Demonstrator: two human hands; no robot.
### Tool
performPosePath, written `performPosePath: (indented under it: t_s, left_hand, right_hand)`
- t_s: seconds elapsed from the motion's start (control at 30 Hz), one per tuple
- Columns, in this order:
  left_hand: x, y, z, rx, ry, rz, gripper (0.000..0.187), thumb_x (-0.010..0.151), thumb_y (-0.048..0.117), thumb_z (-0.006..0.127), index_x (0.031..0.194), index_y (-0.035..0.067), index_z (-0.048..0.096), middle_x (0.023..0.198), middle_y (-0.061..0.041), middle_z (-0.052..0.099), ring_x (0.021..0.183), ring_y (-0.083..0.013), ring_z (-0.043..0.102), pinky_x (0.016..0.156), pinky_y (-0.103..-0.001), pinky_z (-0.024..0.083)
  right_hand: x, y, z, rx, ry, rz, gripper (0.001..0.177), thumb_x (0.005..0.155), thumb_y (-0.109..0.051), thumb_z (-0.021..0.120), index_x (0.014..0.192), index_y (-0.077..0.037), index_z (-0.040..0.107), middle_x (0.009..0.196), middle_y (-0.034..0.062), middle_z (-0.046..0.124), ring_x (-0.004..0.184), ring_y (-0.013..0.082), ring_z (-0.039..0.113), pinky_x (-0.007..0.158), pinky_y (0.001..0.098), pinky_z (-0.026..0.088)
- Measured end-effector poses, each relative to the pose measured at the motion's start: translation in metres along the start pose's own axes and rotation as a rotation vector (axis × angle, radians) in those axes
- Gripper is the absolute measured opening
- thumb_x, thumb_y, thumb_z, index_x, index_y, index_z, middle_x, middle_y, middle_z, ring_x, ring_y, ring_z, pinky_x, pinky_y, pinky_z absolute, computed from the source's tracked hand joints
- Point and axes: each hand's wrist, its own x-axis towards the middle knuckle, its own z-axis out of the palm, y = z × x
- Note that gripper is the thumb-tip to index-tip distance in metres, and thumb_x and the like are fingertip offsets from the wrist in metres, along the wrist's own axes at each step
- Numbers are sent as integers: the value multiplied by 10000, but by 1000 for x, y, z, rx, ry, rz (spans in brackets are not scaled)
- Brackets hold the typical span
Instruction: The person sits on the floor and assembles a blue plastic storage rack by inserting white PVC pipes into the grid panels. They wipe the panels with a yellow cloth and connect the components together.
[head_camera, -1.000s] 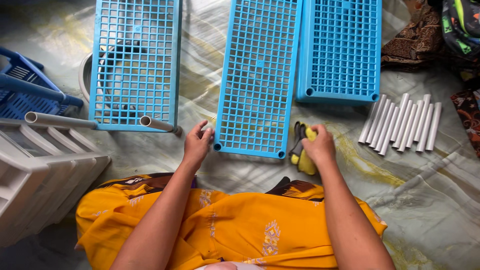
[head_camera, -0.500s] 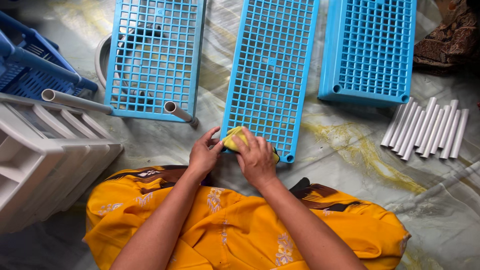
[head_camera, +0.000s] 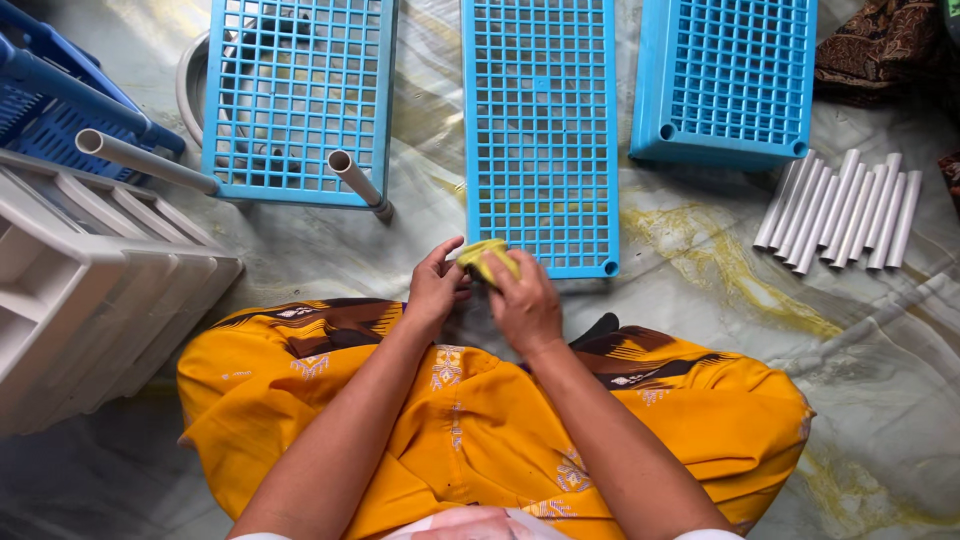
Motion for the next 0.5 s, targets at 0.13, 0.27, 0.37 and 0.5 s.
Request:
performPosePath:
  t_s: [0.13,0.27,0.37,0.5]
  left_hand:
    - [-7,9,1,50,-27,-50,499,992,102,602,1474,203,520,1157,-30,705,849,-82,618,704,-261,573]
    - [-12,17,2,2,-41,-124,457,1011,124,528,1455,224,566,1159,16,700,858,-94,644,733,-272,577]
    - [-15,19,0,-76,-15,-164,444,1008,136,513,1435,221,600,1105,-9,680,842,-127,656,729,-313,566]
    - [-25,24,-2,30,20,-110,436,1005,167,576,1436,215,616,1111,-32,676,884,-117,645,771,-324,537]
  right_hand:
    - [13,35,-28,-68,121,391,497,881,-154,764,1358,-219,638,1245,139,585,1084,370,632,881,467,537]
    - [6,23,-20,-57,49,259,563,843,-178,785,1375,-189,602,1259,165,560,1077,379,620,883,468,534]
    - [-9,4,-5,51,-41,12,630,789,-154,770,1389,-253,606,1313,128,571,1123,365,638,934,454,539]
    - [-12,26,-18,21,-91,395,568,858,-205,746,1391,-341,608,1324,79,562,1086,343,646,894,455,545]
